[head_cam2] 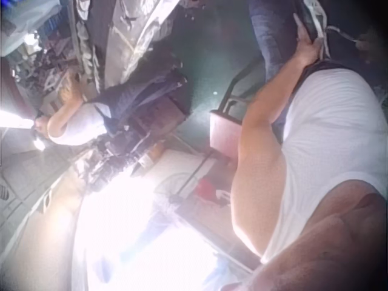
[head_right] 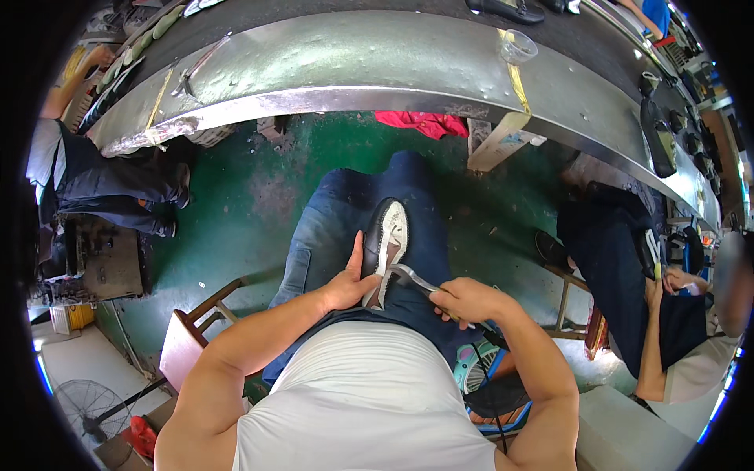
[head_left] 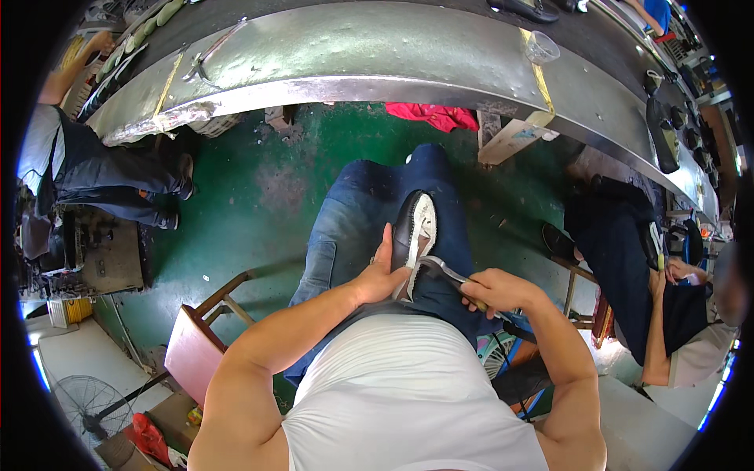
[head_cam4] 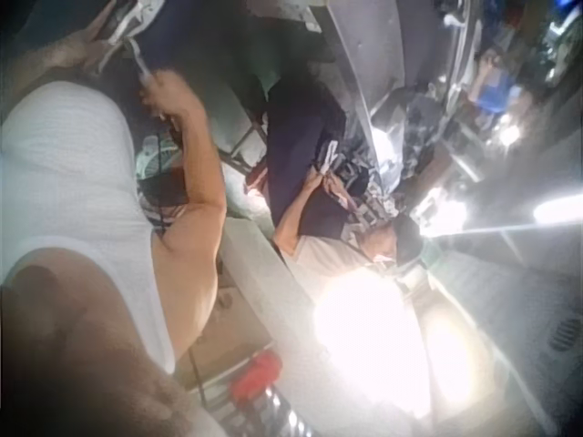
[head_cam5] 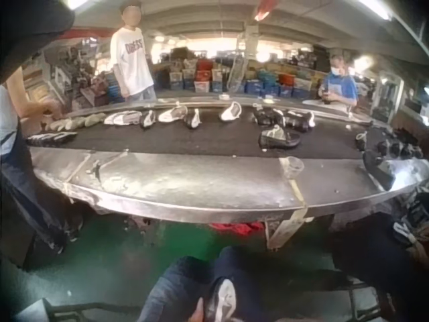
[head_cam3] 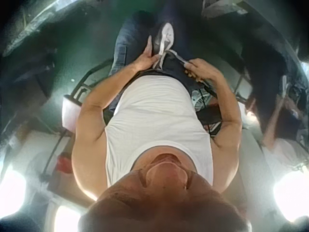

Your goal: Manually pulling and stretching the upper of a shoe over a last and securing it using pliers and hammering.

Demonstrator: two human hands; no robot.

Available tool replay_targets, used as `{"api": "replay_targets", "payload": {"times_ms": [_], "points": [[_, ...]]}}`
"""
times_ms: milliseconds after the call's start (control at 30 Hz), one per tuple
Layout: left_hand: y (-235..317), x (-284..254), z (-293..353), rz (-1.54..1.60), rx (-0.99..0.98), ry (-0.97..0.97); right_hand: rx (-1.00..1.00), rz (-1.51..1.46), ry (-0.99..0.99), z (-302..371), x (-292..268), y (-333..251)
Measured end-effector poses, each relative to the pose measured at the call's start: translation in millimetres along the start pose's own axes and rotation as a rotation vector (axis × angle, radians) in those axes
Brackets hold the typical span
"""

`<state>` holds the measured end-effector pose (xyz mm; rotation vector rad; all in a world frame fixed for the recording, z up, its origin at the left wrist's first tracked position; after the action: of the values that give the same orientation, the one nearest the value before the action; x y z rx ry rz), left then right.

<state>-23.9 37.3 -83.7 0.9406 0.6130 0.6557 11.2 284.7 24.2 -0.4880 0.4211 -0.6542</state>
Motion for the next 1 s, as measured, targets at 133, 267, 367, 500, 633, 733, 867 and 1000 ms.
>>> {"api": "replay_targets", "payload": {"times_ms": [133,267,367,500,633,733,867,1000], "points": [[-4,-1,-3,0.033,0.011,0.024,-0.359,0.064,0.413,-1,1,-28],[19,-12,2,0.127,-0.110,-0.102,-0.341,0.371,0.470,-33,12,-29],[13,-8,5,0.188,-0.092,-0.205,-0.417,0.171,0.511,-20,-7,-47],[15,-4,8,0.075,-0.032,-0.178,-0.351,0.284,0.563,-60,-5,-19],[13,-4,10,0.137,-0.052,-0.188,-0.448,0.078,0.524,-42,-13,-36],[10,-5,6,0.193,-0.084,-0.216,-0.365,0.333,0.549,-48,1,-25],[14,-9,6,0.197,-0.071,-0.240,-0.470,0.240,0.546,-16,16,-43],[28,-15,5,0.093,-0.053,-0.309,-0.373,0.437,0.474,-13,32,-19]]}}
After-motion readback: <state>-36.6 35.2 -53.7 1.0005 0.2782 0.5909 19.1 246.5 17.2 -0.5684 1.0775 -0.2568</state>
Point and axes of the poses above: each hand's wrist, its own z-axis away from the middle knuckle, its own x-axis out of the palm, y = z × x, the point moved 4 cm from there along -z, towards the middle knuckle, and after that the axes turned 5 degrees about y, right-handed, at the moved point
